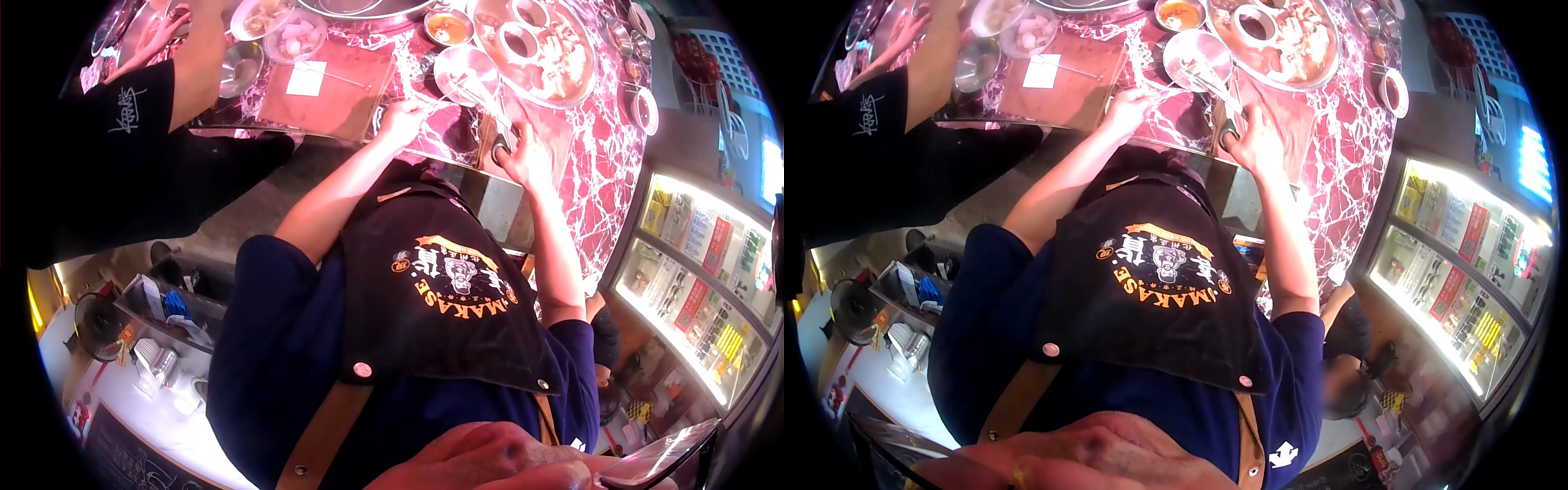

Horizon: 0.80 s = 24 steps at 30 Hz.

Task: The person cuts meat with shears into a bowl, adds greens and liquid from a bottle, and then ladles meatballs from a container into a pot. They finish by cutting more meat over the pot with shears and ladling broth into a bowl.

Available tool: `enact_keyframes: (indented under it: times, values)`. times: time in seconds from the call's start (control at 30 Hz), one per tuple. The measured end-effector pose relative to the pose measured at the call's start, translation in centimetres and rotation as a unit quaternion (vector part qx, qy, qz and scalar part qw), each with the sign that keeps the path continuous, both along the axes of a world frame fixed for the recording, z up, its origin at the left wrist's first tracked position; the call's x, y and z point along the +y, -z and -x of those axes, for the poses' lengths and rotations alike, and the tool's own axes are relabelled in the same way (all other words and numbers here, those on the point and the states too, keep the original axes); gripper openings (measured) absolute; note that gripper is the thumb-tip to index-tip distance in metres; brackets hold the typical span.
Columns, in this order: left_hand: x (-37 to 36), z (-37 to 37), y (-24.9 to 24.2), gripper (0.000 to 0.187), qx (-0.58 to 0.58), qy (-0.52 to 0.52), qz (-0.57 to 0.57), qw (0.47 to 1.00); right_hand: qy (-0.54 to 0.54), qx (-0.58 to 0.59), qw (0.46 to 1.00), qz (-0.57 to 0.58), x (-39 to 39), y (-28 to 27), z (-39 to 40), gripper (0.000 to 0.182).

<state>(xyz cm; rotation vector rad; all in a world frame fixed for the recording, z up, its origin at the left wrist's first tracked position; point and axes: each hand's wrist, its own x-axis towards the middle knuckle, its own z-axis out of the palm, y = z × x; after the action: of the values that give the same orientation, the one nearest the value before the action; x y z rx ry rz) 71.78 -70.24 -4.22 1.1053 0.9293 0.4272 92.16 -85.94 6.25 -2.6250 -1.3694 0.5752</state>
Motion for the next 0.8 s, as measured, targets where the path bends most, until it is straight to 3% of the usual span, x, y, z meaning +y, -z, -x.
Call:
enact_keyframes:
  times: [0.2,0.23,0.33,0.4,0.5,0.57,0.67,0.7,0.8]
  values:
    - [0.0,-0.2,0.8,0.014,0.021,0.000,-0.014,1.000,-0.010,0.014,0.999,-0.028,-0.8,3.4,-1.9,0.046]
    - [0.1,-0.1,0.8,0.014,0.022,0.002,-0.013,1.000,0.009,0.032,0.998,-0.048,-1.6,1.8,-1.5,0.042]
    - [0.9,1.1,0.2,0.017,0.094,0.076,-0.065,0.991,0.025,0.023,0.998,-0.059,-5.2,1.0,-2.8,0.043]
    - [1.2,1.2,-0.7,0.021,0.122,0.079,-0.244,0.959,0.065,0.043,0.997,-0.021,-5.9,-1.7,-2.9,0.046]
    - [2.3,0.8,-3.1,0.024,0.245,0.121,-0.305,0.912,0.070,0.031,0.997,-0.021,-5.9,-3.1,-3.9,0.046]
    - [2.5,0.0,-5.6,0.023,0.260,0.123,-0.333,0.898,0.030,0.039,0.996,-0.069,-4.6,-2.6,-4.8,0.047]
    - [2.8,-2.0,-8.1,0.023,0.254,0.116,-0.382,0.881,0.048,0.051,0.996,-0.046,-3.1,-3.8,-7.1,0.047]
    - [2.7,-3.0,-9.0,0.023,0.254,0.128,-0.375,0.882,0.030,0.002,0.999,-0.029,-3.8,-1.9,-10.2,0.045]
    - [2.0,-6.7,-8.8,0.023,0.223,0.147,-0.377,0.887,-0.019,-0.106,0.994,0.015,-3.9,-3.5,-16.6,0.046]
